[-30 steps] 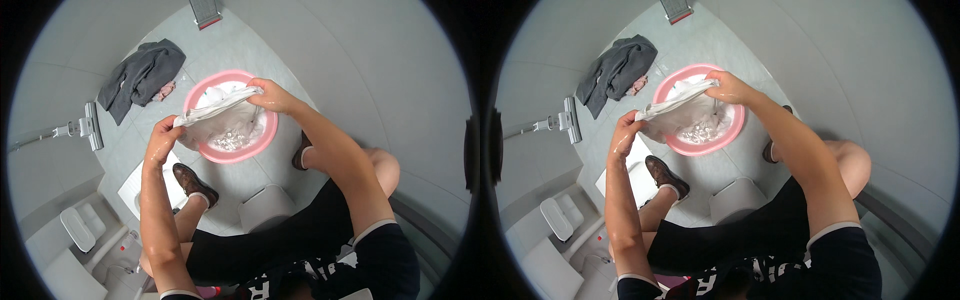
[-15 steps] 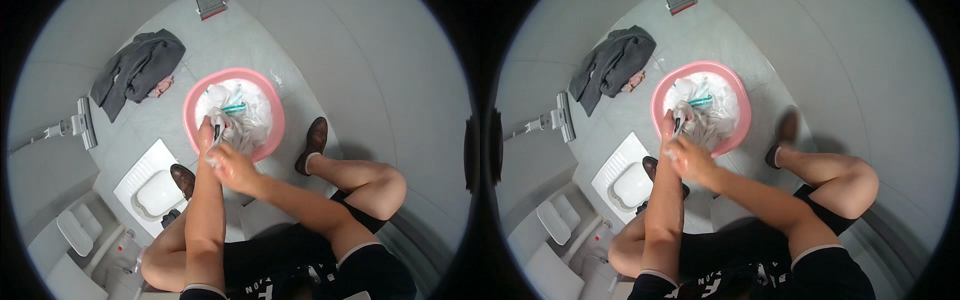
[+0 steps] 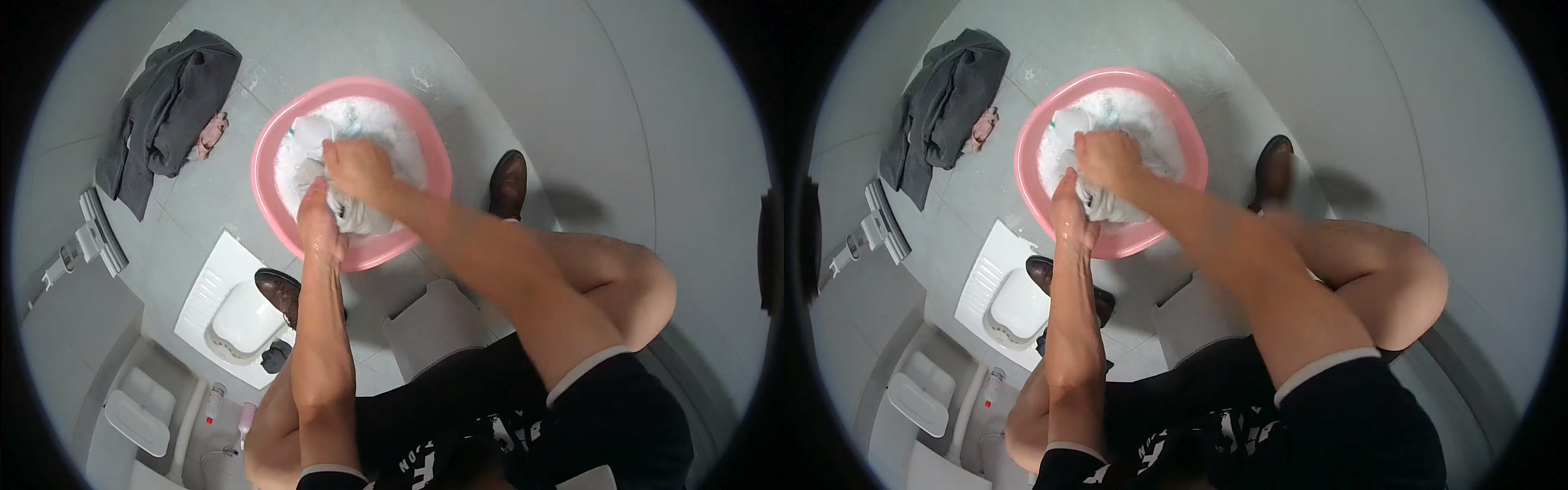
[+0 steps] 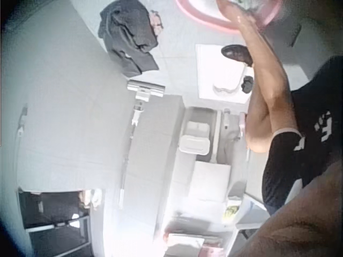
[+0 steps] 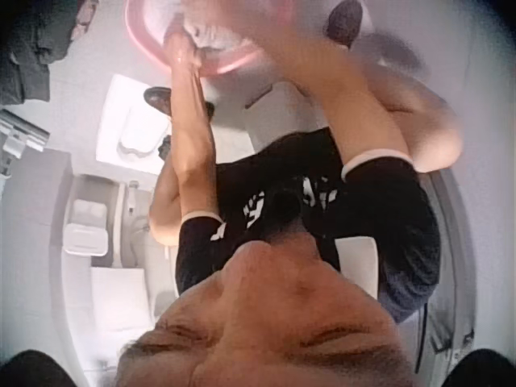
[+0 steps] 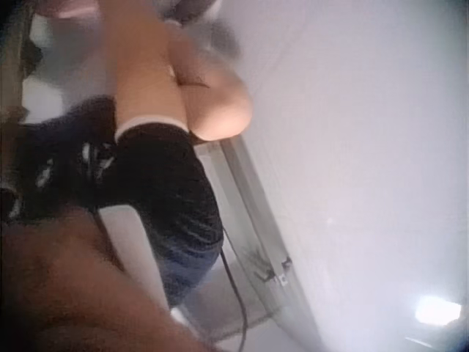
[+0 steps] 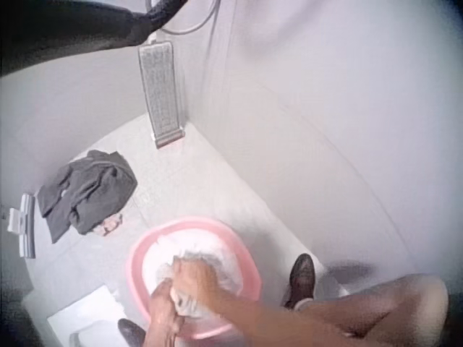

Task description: The person hand-washes a white shirt in a pink basin with soapy water, scrubbing the fabric with a small turquoise brush and turning the garment over to wash different parts.

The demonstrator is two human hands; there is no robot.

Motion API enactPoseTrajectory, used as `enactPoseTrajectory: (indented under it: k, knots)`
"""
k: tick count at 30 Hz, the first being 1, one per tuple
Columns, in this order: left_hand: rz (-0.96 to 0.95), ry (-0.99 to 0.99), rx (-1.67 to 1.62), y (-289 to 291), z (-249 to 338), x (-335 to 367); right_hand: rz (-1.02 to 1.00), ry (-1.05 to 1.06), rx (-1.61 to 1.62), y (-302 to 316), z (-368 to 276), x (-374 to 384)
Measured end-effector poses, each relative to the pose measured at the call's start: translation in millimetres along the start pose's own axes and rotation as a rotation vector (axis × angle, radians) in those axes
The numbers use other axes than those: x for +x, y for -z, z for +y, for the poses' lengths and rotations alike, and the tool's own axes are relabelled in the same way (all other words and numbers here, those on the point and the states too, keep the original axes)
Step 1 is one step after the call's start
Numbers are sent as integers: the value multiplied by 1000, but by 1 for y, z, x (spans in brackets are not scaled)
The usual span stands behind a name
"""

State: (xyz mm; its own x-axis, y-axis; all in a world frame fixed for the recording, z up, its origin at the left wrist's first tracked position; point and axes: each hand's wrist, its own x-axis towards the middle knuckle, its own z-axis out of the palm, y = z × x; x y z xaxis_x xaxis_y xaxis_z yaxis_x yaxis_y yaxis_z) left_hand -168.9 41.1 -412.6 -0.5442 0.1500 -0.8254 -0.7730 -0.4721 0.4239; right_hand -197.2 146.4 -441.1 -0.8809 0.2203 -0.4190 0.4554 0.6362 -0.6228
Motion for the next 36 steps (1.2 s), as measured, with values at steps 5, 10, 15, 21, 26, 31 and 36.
enactPoseTrajectory:
  k: [5, 10, 15, 21, 26, 31, 36]
  knots:
    - [-236, -302, 1107, 30, 26, -7, -126, 81, 344, 30, 13, 6]
    - [-242, -187, 1017, 33, 93, -39, -719, 290, -135, 93, 11, 0]
    - [-320, -262, 865, 15, 122, -72, -773, 314, -387, 107, 34, -16]
    - [-200, -346, 1214, 24, 138, -76, -803, 167, 119, 112, 48, -21]
    - [-283, -297, 1068, 64, 134, -64, -707, 86, 410, 140, 21, -23]
    - [-250, -361, 907, 74, 129, -59, -554, 5, 199, 164, 32, -8]
    - [-216, -383, 856, 75, 127, -56, -640, -47, -83, 178, 37, -10]
